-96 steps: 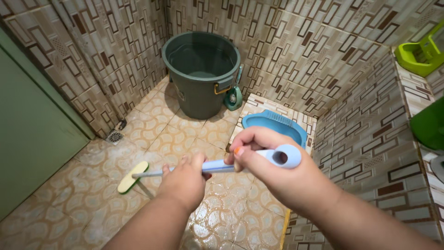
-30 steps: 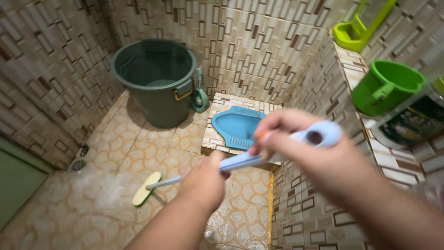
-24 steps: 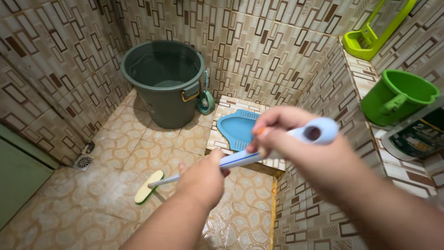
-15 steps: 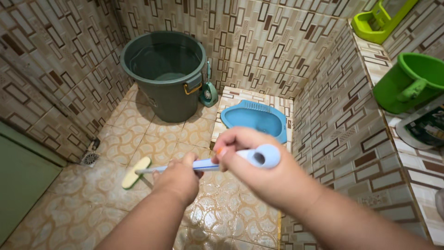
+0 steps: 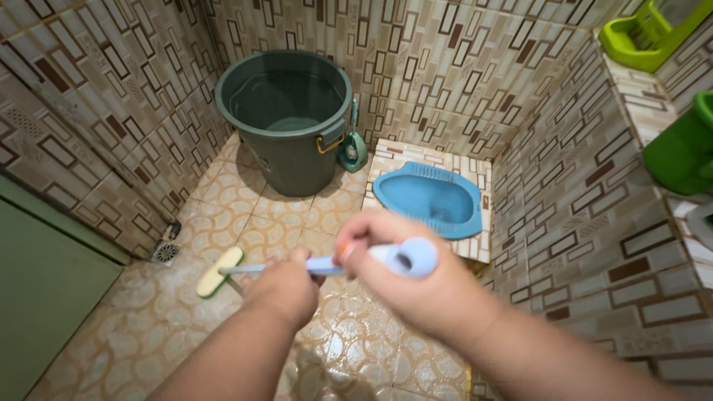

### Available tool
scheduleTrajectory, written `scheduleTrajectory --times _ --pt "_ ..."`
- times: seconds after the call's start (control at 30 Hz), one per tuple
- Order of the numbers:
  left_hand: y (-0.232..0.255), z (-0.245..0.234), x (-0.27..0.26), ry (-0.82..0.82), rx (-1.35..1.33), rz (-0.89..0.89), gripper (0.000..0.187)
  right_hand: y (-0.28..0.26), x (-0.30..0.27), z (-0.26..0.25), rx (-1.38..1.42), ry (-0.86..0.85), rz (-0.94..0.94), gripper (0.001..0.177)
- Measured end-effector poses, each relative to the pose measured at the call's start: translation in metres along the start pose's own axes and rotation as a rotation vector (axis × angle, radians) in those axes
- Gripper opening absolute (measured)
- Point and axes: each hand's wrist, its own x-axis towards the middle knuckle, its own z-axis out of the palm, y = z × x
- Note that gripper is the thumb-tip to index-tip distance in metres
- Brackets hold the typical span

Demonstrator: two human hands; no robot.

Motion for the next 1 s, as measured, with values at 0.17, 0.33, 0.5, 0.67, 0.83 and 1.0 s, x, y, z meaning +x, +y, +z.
scheduleTrajectory --times 0.17,0.33,0.5,0.67,0.83,1.0 --pt "-0.016 0.000 0.000 0.051 0.117 0.034 0.042 -0.001 -0.007 0.022 -0.062 0.037 0.084 0.012" --pt "0.005 -0.003 -0.010 0.334 0.005 0.337 0.032 -0.045 0.015 -0.020 -0.022 0.083 -0.001 0.011" --pt "-0.005 -0.006 0.001 0.326 -0.001 0.252 0.034 -0.037 0.028 -0.003 0.086 0.052 -0.046 0.009" --pt "-0.030 -0.006 0.021 0.060 0.001 0.039 0.039 -0.006 0.020 0.027 -0.036 0.032 0.067 0.014" --pt "-0.012 -0.011 0.006 0.220 0.086 0.331 0.032 -0.036 0.022 -0.006 -0.017 0.063 0.069 0.013" --pt "0.022 -0.021 -0.020 0.338 0.112 0.474 0.028 -0.064 0.031 -0.050 0.104 0.084 -0.015 0.011"
